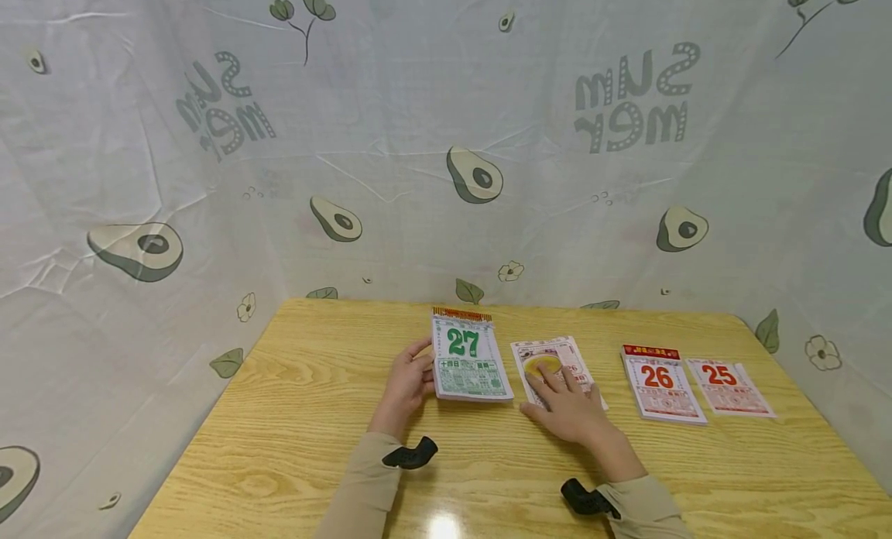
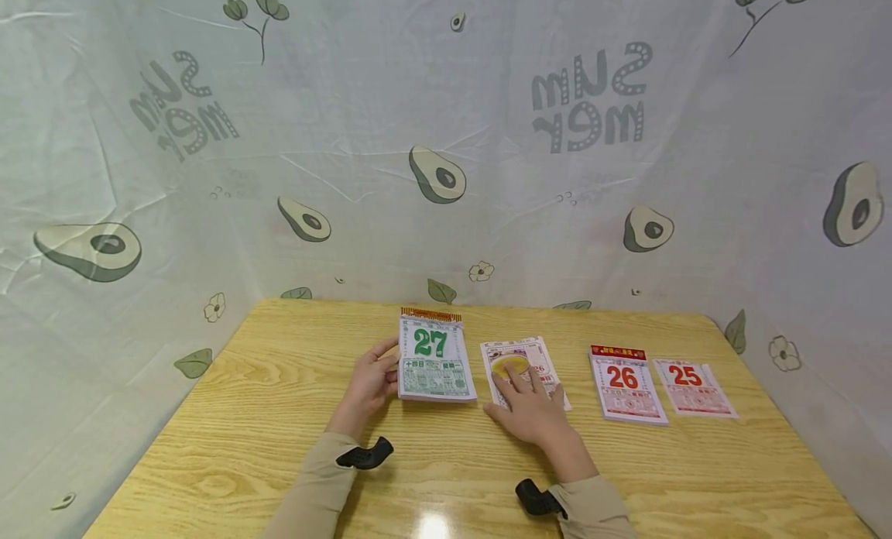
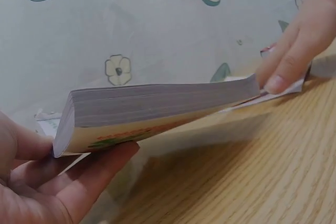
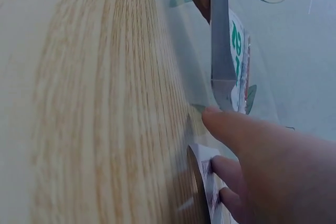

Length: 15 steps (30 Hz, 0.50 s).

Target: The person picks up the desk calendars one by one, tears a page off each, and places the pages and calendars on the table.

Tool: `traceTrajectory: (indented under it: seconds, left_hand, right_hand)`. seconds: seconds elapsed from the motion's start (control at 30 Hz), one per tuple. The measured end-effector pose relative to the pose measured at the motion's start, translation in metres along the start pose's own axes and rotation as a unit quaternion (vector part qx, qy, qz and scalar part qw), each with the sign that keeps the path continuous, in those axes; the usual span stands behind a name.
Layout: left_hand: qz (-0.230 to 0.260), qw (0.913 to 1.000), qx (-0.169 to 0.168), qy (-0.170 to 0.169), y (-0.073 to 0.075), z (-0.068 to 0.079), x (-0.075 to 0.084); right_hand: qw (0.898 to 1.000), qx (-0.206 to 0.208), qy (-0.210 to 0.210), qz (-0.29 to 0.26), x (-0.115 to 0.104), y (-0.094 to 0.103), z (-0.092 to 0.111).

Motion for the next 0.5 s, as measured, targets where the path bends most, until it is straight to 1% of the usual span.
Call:
traceTrajectory:
  seconds: [0.13, 0.2, 0.33, 0.4, 0.5]
  left_hand:
    - [-0.022, 0.9996, -0.013, 0.007, -0.005, 0.001, -0.002]
    - [-0.029, 0.9992, -0.024, 0.008, -0.009, 0.003, -0.001]
    - [-0.042, 0.9986, -0.033, 0.006, -0.014, 0.002, -0.003]
    - [-0.050, 0.9983, -0.029, 0.002, -0.016, 0.001, -0.005]
    - [-0.060, 0.9980, -0.021, -0.006, -0.019, 0.001, -0.004]
  right_hand:
    - [1.000, -0.001, -0.026, 0.007, 0.005, 0.000, 0.000]
    - [0.999, -0.003, -0.036, 0.005, 0.007, 0.002, 0.000]
    - [0.998, -0.010, -0.056, -0.003, 0.010, 0.003, 0.001]
    - [0.998, -0.015, -0.064, -0.006, 0.012, 0.003, 0.001]
    - [0.997, -0.016, -0.072, -0.006, 0.016, 0.004, 0.001]
Point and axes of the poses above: each hand's wrist, its own z-axis away from the middle knuckle, its own y-axis out of the back of the hand, x = y × z, the point moved 7 cm from there along -z, towards the middle knuckle, and after that the axes turned 7 degrees about -z, right-handed, at the moved point
